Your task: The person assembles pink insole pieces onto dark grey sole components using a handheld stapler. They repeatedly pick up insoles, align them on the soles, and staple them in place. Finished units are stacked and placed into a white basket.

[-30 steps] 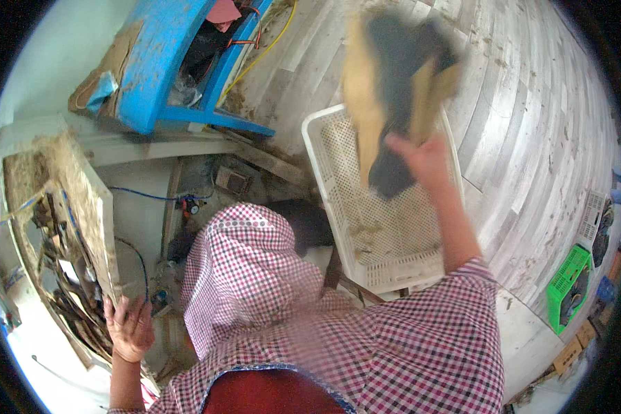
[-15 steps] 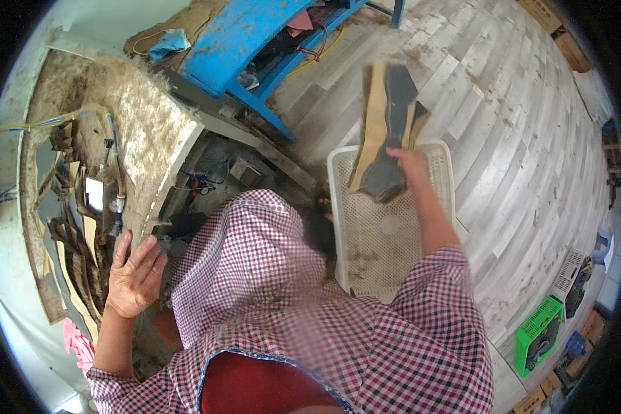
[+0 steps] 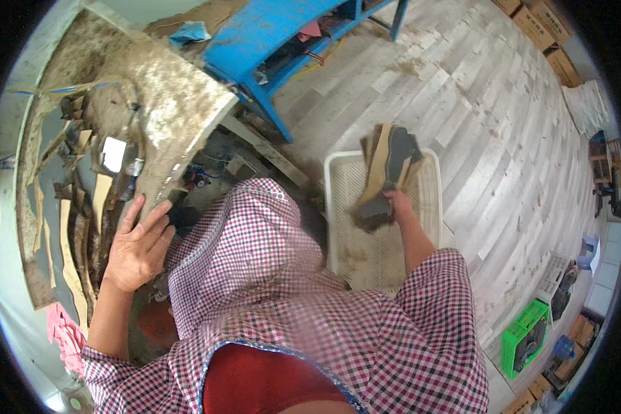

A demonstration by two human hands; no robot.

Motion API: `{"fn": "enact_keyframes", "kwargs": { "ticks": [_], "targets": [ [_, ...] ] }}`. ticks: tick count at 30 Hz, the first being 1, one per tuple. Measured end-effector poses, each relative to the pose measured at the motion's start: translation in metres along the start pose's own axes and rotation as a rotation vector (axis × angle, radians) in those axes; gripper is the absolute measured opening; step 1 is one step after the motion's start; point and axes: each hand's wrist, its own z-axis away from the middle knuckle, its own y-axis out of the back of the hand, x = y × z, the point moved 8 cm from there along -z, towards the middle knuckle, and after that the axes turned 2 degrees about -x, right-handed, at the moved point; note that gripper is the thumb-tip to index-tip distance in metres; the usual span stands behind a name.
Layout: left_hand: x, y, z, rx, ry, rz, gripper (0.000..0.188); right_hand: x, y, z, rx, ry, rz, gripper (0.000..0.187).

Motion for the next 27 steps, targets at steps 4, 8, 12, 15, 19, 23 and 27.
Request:
{"fn": "enact_keyframes", "kwargs": {
  "ticks": [4, 8, 12, 15, 19, 23, 27],
  "targets": [
    [0.001, -0.003, 0.008, 0.016, 0.001, 0.012, 0.026, -0.023, 0.002, 0.051, -0.199, 0.012, 0.033, 0.052],
    [0.019, 0.003, 0.011, 0.158, -0.072, 0.061, 0.03, -0.127, 0.024, 0.132, -0.022, 0.452, 0.762, 0.045],
    [0.104, -0.008, -0.018, 0.16, -0.325, 0.074, 0.065, -0.21, 0.021, 0.254, 0.129, 0.852, 1.334, 0.031],
    [0.157, -0.018, -0.074, 0.178, -0.303, 0.288, 0.099, -0.242, -0.007, 0.331, 0.018, 1.104, 1.47, 0.024],
    [0.184, -0.041, -0.128, 0.24, -0.16, 0.346, 0.113, -0.257, -0.059, 0.413, -0.093, 1.412, 1.511, 0.016],
    [0.149, -0.059, -0.144, -0.026, 0.161, 0.441, 0.099, -0.269, -0.085, 0.447, -0.143, 1.648, 1.523, 0.012],
    [0.116, -0.068, -0.148, -0.143, 0.331, 0.677, 0.077, -0.288, -0.109, 0.445, -0.16, 1.576, 1.699, 0.017]
  ]
}}
